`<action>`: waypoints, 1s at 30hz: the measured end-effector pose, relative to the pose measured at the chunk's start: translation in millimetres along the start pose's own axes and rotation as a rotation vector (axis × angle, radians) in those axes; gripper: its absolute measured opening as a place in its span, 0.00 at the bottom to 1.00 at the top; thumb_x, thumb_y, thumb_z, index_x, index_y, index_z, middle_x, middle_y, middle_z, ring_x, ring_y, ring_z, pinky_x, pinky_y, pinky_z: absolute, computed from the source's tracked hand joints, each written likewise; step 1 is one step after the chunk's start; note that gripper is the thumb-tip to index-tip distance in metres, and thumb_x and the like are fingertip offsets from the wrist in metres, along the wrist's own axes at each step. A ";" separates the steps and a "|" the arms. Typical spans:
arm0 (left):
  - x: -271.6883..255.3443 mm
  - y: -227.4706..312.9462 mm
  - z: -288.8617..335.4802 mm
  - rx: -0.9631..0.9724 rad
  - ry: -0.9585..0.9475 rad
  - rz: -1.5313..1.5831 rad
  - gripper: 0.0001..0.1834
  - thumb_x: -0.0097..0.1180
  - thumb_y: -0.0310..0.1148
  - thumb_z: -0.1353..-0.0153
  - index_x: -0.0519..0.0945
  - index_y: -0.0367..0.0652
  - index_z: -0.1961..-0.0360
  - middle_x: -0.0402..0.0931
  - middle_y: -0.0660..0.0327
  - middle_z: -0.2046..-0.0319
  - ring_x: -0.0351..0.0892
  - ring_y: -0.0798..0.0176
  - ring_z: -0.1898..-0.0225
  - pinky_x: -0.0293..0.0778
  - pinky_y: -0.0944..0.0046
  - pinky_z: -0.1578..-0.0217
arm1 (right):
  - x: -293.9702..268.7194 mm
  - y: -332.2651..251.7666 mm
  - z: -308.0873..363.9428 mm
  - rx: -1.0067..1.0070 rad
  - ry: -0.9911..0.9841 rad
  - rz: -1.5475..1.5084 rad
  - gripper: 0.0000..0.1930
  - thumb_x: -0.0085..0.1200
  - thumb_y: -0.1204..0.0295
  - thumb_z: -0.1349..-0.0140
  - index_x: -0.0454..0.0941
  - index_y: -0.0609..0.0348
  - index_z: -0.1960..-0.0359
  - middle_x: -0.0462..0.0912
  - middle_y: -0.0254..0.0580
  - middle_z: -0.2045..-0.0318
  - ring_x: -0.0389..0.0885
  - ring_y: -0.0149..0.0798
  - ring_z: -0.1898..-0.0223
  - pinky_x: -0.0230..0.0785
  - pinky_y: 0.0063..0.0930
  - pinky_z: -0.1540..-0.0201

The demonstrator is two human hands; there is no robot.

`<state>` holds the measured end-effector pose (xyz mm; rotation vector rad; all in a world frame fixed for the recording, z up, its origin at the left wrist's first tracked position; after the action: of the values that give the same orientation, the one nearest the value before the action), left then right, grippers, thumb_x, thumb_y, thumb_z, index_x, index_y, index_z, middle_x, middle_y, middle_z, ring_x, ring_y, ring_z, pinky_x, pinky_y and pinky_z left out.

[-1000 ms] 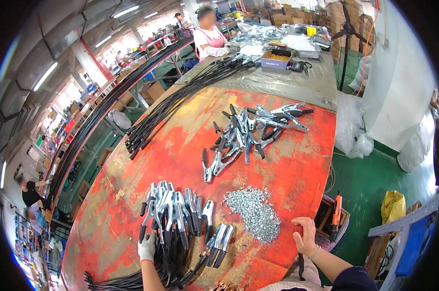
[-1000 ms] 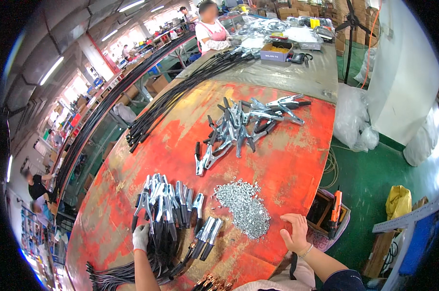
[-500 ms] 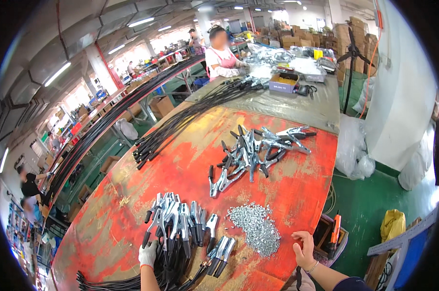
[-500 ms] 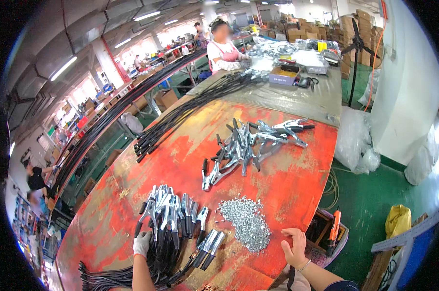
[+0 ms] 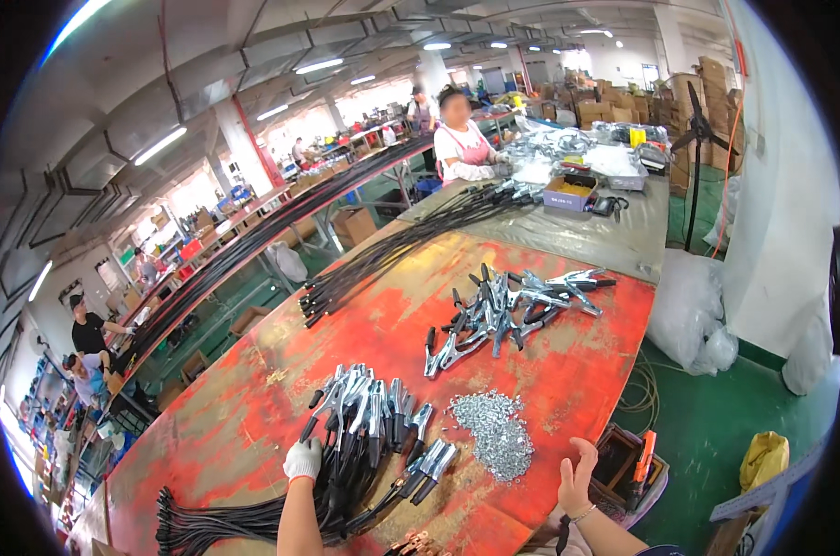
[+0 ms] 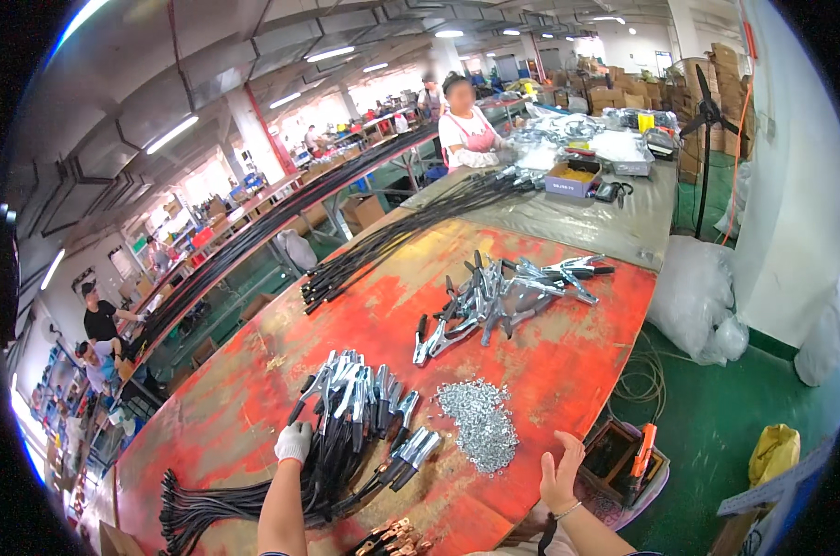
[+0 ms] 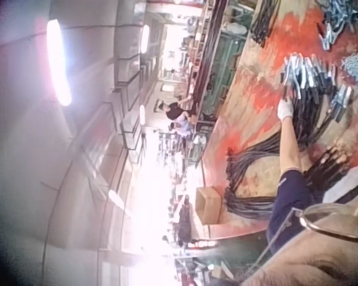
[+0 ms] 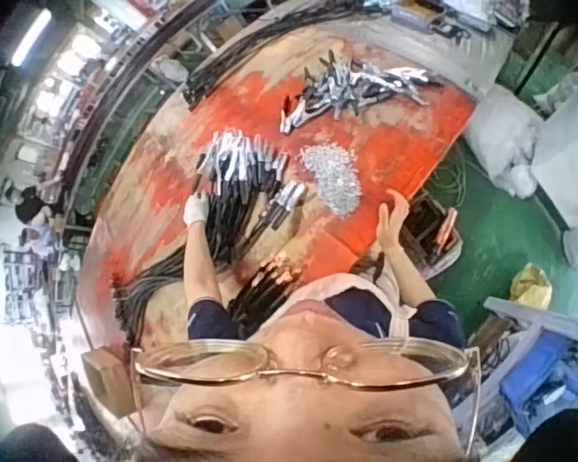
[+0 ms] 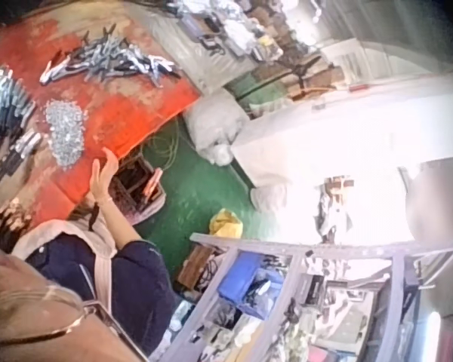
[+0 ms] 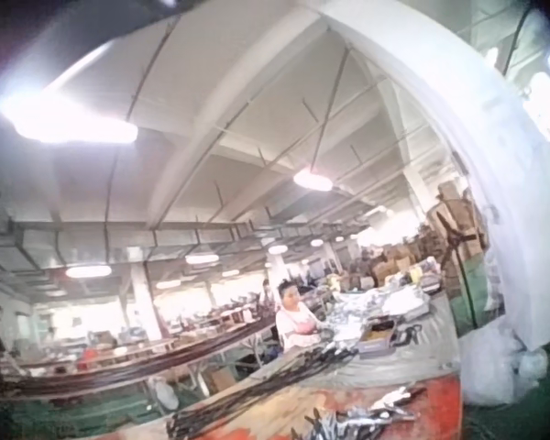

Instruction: Attaching metal alligator clips to the ends of insulated electrical cables.

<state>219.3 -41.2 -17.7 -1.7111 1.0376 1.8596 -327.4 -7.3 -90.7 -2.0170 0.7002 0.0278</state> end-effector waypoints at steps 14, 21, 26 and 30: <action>13.2 -21.6 61.9 0.121 -0.001 -0.085 0.30 0.29 0.56 0.30 0.74 0.48 0.43 0.77 0.51 0.47 0.77 0.47 0.47 0.70 0.49 0.46 | 46.9 238.0 143.6 0.972 -0.031 -0.510 0.27 0.52 0.54 0.33 0.69 0.62 0.42 0.76 0.52 0.49 0.76 0.46 0.50 0.69 0.39 0.49; 4.2 -26.2 69.6 0.110 0.029 -0.082 0.31 0.31 0.57 0.31 0.75 0.49 0.43 0.78 0.51 0.49 0.77 0.48 0.47 0.70 0.49 0.45 | 84.0 126.4 118.1 1.061 -0.451 -0.894 0.32 0.46 0.45 0.35 0.69 0.59 0.39 0.74 0.48 0.43 0.73 0.46 0.45 0.64 0.43 0.47; 5.6 -25.6 66.9 0.123 0.065 -0.048 0.30 0.33 0.57 0.32 0.77 0.49 0.46 0.80 0.51 0.51 0.78 0.48 0.49 0.71 0.49 0.47 | 82.3 95.1 108.8 1.148 -0.468 -1.256 0.35 0.44 0.41 0.36 0.70 0.57 0.39 0.72 0.48 0.41 0.69 0.48 0.41 0.58 0.48 0.41; 2.6 -17.4 70.6 0.128 0.091 -0.036 0.30 0.33 0.57 0.32 0.77 0.47 0.48 0.80 0.50 0.53 0.78 0.47 0.51 0.71 0.48 0.49 | 70.4 94.3 104.5 1.196 -0.404 -1.444 0.37 0.42 0.38 0.37 0.70 0.56 0.39 0.71 0.48 0.39 0.66 0.50 0.38 0.53 0.51 0.37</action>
<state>184.5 22.1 -26.5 -1.7416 1.1280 1.6691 -287.5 9.2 -242.0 -0.8813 -0.9213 -0.6420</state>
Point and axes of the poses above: each hand's wrist, its own z-axis away from the middle knuckle, its own x-axis out of the palm, y = z × x, the point moved 3 cm from there along -z, towards the middle knuckle
